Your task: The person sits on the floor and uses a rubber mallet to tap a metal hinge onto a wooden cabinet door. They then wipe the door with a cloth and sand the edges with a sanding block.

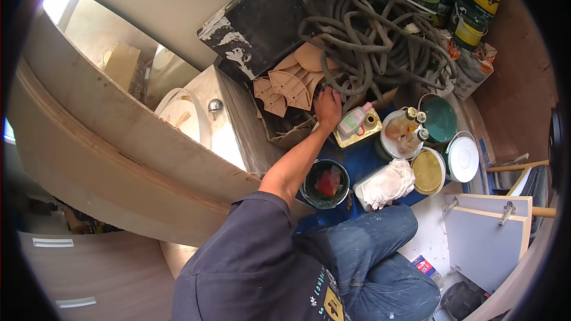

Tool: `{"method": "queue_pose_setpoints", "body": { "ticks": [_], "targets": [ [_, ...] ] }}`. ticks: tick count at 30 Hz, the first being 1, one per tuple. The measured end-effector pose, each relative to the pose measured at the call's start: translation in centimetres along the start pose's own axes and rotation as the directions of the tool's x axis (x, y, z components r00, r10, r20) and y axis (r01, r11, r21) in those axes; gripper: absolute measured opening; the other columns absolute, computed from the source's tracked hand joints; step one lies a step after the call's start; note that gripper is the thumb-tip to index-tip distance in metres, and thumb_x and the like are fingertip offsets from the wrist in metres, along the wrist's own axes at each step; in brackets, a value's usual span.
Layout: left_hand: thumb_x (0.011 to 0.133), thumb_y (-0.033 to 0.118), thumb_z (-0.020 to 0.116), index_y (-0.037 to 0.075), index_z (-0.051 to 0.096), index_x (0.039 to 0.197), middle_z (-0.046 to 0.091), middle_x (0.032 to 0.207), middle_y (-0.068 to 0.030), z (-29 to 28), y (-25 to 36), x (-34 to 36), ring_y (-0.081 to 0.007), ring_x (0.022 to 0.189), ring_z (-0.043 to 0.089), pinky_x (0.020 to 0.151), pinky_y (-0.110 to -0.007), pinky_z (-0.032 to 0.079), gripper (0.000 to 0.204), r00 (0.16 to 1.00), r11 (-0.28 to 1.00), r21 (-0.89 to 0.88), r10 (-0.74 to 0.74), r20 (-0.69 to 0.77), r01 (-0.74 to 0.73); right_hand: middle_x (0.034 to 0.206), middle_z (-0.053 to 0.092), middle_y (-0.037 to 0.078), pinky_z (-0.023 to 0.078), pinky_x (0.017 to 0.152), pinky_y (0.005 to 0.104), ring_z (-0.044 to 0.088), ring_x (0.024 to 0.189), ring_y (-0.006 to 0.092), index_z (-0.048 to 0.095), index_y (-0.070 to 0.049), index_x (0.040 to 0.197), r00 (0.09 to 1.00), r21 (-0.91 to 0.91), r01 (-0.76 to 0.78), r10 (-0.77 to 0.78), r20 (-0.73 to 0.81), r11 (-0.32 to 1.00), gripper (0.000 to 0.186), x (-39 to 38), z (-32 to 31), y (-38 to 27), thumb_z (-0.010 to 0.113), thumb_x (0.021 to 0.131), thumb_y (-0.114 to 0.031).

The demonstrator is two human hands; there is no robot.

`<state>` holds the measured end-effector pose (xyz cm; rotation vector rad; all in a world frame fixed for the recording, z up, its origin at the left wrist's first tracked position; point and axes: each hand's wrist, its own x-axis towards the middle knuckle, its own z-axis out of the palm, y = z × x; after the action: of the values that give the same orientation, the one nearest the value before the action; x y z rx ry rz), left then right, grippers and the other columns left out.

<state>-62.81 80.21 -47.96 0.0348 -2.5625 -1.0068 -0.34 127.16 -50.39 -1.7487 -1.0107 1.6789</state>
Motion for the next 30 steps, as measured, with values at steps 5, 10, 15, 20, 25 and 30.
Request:
{"method": "queue_pose_setpoints", "body": {
  "ticks": [5, 10, 15, 20, 25, 30],
  "targets": [
    [0.099, 0.020, 0.060, 0.005, 0.062, 0.098, 0.062, 0.090, -0.0200, -0.2, -0.4, 0.0, -0.0454, 0.088, 0.060, 0.077, -0.055, 0.046, 0.016, 1.000, 1.000, -0.028, 0.008, 0.013, -0.007, 0.086, 0.068, 0.003, 0.052, 0.074, 0.0283, 0.064, 0.082, 0.0133, 0.068, -0.007, 0.102, 1.000, -0.021, -0.022, 0.023, 0.006, 1.000, 0.022, -0.1, 0.3, -0.3, 0.065, 0.102, -0.028],
    [0.095, 0.016, 0.066, 0.004, 0.063, 0.099, 0.067, 0.093, -0.0193, -0.8, 1.0, 0.2, -0.0403, 0.089, 0.065, 0.078, -0.050, 0.049, 0.012, 0.997, 0.984, -0.167, -0.062, -0.037, 0.055, 0.086, 0.067, 0.003, 0.052, 0.074, 0.0282, 0.063, 0.082, 0.0129, 0.068, -0.007, 0.102, 1.000, -0.017, -0.027, 0.027, 0.004, 0.999, 0.023, -0.1, 0.2, -0.5, 0.065, 0.102, -0.029],
    [0.090, 0.006, 0.070, 0.001, 0.063, 0.100, 0.072, 0.089, -0.0150, -0.9, -0.5, 0.6, -0.0247, 0.081, 0.070, 0.074, -0.037, 0.051, 0.013, 0.993, 0.868, -0.482, -0.106, 0.057, 0.120, 0.086, 0.067, 0.002, 0.052, 0.074, 0.0281, 0.063, 0.081, 0.0125, 0.068, -0.007, 0.102, 0.999, -0.009, -0.035, 0.035, 0.017, 0.999, 0.023, -0.7, 0.0, -0.6, 0.065, 0.102, -0.030],
    [0.094, 0.002, 0.068, -0.002, 0.063, 0.100, 0.071, 0.087, -0.0092, 0.8, -1.3, 1.1, -0.0165, 0.081, 0.067, 0.073, -0.032, 0.050, 0.009, 0.998, 0.741, -0.669, -0.056, 0.031, 0.063, 0.086, 0.066, 0.002, 0.051, 0.074, 0.0280, 0.062, 0.081, 0.0122, 0.068, -0.007, 0.102, 0.999, 0.014, -0.037, 0.037, 0.009, 0.999, 0.024, -1.5, -1.2, -0.5, 0.065, 0.102, -0.030],
    [0.107, 0.019, 0.056, -0.002, 0.066, 0.105, 0.068, 0.086, -0.0076, 1.3, -4.2, 1.5, -0.0150, 0.084, 0.064, 0.074, -0.031, 0.049, 0.024, 0.998, 0.755, -0.653, -0.036, 0.054, 0.063, 0.086, 0.066, 0.001, 0.051, 0.074, 0.0279, 0.062, 0.081, 0.0118, 0.068, -0.007, 0.102, 0.999, 0.049, -0.029, 0.028, 0.021, 0.998, 0.025, -2.0, -2.0, -0.7, 0.065, 0.102, -0.031],
    [0.112, 0.029, 0.047, -0.004, 0.067, 0.107, 0.072, 0.094, -0.0089, -1.1, -2.0, 1.3, -0.0187, 0.091, 0.068, 0.083, -0.034, 0.050, 0.039, 0.977, 0.739, -0.651, -0.046, 0.207, 0.173, 0.085, 0.065, 0.001, 0.051, 0.073, 0.0278, 0.061, 0.081, 0.0114, 0.068, -0.007, 0.102, 1.000, 0.103, -0.027, 0.027, 0.003, 0.994, 0.025, -3.2, -3.3, 0.2, 0.065, 0.102, -0.032]
  ]
}}
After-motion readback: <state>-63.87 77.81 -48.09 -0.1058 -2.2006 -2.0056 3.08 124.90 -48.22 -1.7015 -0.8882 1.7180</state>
